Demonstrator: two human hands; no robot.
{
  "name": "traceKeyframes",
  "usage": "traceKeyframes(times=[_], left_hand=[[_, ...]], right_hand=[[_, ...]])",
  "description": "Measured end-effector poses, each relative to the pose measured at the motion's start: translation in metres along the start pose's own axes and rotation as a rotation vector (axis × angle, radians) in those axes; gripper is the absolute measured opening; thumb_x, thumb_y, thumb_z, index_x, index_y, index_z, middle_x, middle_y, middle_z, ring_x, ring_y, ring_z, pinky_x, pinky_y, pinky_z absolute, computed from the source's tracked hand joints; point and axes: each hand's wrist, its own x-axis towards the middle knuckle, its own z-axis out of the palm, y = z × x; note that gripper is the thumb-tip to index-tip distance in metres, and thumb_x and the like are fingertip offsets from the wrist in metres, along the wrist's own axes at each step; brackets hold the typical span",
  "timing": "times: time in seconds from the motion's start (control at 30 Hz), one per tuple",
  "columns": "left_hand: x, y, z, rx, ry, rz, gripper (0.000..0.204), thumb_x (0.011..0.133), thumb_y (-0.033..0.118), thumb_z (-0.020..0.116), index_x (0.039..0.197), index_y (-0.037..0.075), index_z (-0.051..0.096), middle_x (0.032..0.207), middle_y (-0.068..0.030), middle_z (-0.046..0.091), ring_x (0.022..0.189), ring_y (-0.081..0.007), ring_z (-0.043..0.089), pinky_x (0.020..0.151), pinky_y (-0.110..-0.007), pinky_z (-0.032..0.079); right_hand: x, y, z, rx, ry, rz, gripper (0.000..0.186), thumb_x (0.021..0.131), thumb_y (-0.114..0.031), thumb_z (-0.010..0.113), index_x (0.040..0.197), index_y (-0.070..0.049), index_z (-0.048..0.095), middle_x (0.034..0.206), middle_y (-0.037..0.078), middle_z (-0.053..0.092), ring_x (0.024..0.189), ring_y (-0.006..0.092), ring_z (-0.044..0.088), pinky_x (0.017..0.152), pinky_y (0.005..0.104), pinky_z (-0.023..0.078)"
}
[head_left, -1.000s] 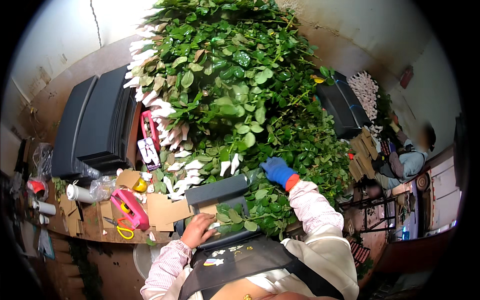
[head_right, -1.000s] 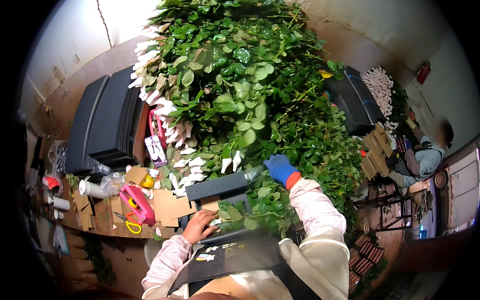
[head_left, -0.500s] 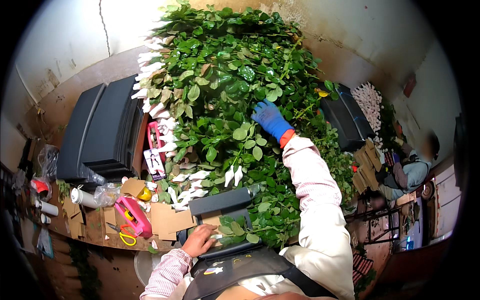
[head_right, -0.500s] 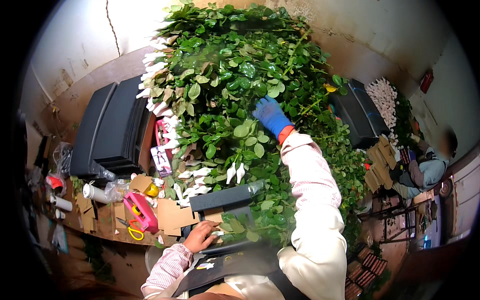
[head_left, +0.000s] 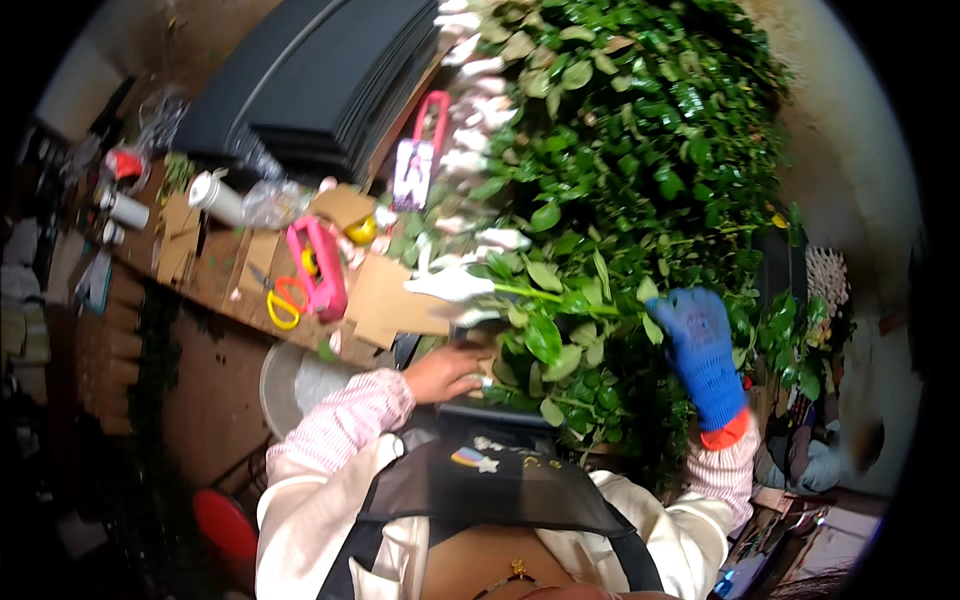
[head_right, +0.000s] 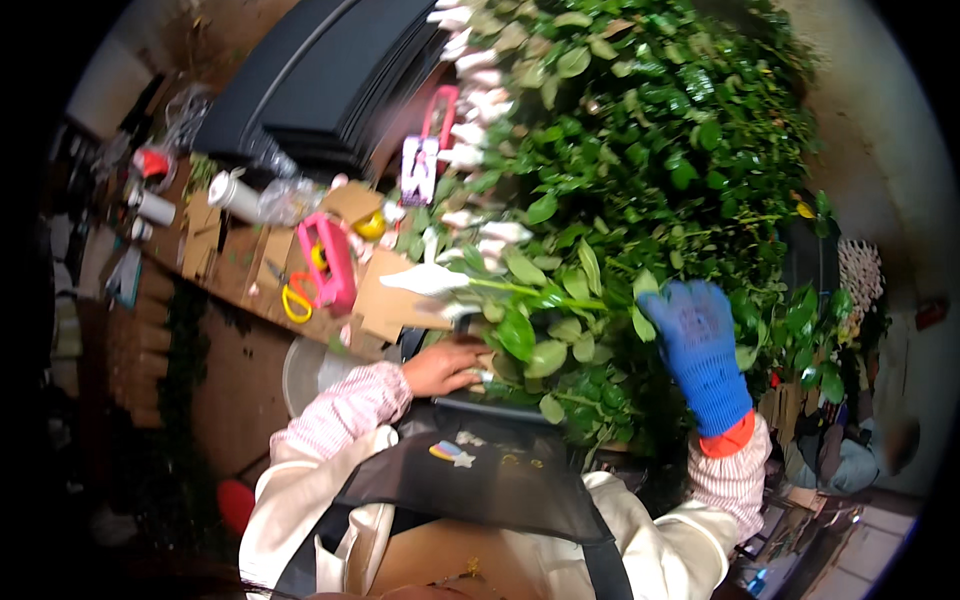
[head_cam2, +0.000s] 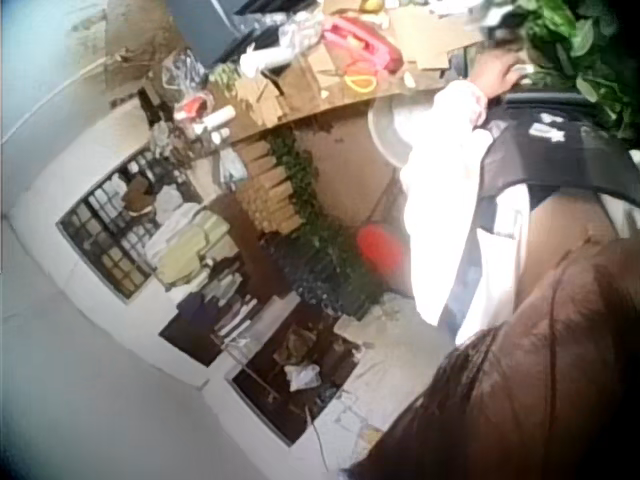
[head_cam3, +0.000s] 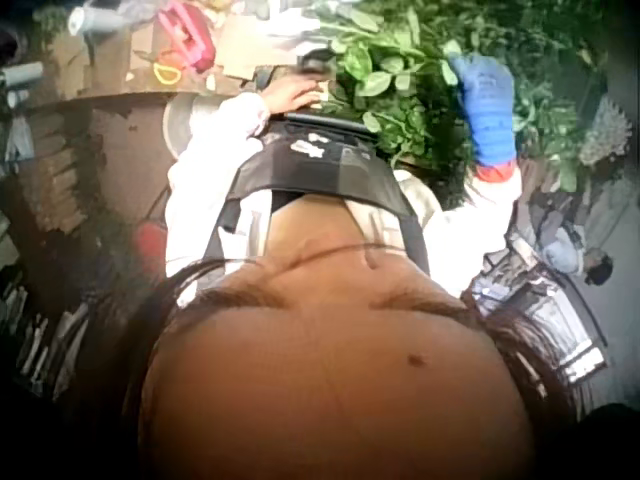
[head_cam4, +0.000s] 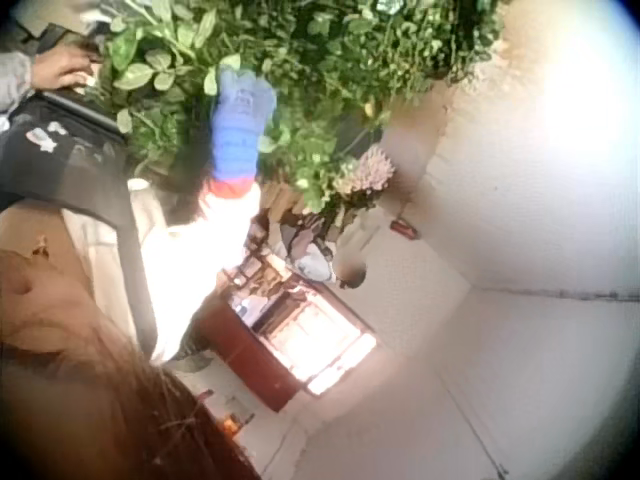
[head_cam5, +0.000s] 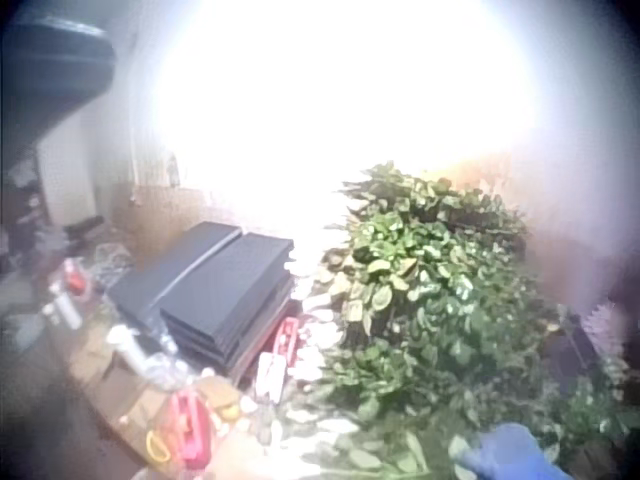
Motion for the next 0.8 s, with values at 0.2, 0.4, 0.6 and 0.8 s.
traceKeyframes(times=[0.2, 0.4, 0.6, 0.8], left_hand=[[0.001, -0.005, 0.006, -0.061, 0.118, -0.001, 0.052, 0.088, 0.025, 0.082, 0.134, 0.009, 0.064, 0.125, -0.0168, 0.068, 0.116, -0.0392, 0.065, 0.101, -0.046, 0.053], [0.002, -0.005, 0.007, -0.14, 0.23, -0.012, 0.072, 0.08, 0.019, 0.09, 0.142, 0.009, 0.055, 0.13, -0.0164, 0.066, 0.12, -0.0378, 0.064, 0.1, -0.045, 0.053], [0.003, 0.0, 0.002, -0.18, 0.193, -0.048, 0.061, 0.082, 0.018, 0.087, 0.138, 0.009, 0.065, 0.132, -0.0121, 0.068, 0.123, -0.0332, 0.063, 0.105, -0.043, 0.052], [0.009, 0.012, -0.006, -0.003, 0.07, 0.02, 0.055, 0.086, 0.019, 0.082, 0.138, 0.009, 0.066, 0.129, -0.0131, 0.069, 0.12, -0.0342, 0.062, 0.105, -0.044, 0.05]], right_hand=[[-0.076, -0.036, 0.114, 0.368, -0.41, 0.04, 0.044, 0.079, -0.017, 0.079, 0.121, -0.02, 0.066, 0.102, 0.011, 0.069, 0.101, 0.035, 0.068, 0.086, 0.0478, 0.053], [-0.097, -0.06, 0.186, 0.366, -0.528, 0.197, 0.036, 0.087, -0.024, 0.073, 0.122, -0.019, 0.068, 0.104, 0.014, 0.073, 0.1, 0.0365, 0.07, 0.087, 0.0485, 0.055], [-0.09, -0.073, 0.183, 0.287, -0.575, 0.247, 0.038, 0.087, -0.023, 0.074, 0.124, -0.02, 0.069, 0.108, 0.012, 0.074, 0.104, 0.0355, 0.071, 0.089, 0.0475, 0.055], [-0.131, -0.051, 0.198, 0.743, -0.467, 0.306, 0.048, 0.084, -0.014, 0.074, 0.132, -0.013, 0.069, 0.129, 0.019, 0.071, 0.12, 0.0386, 0.067, 0.104, 0.0461, 0.053]])
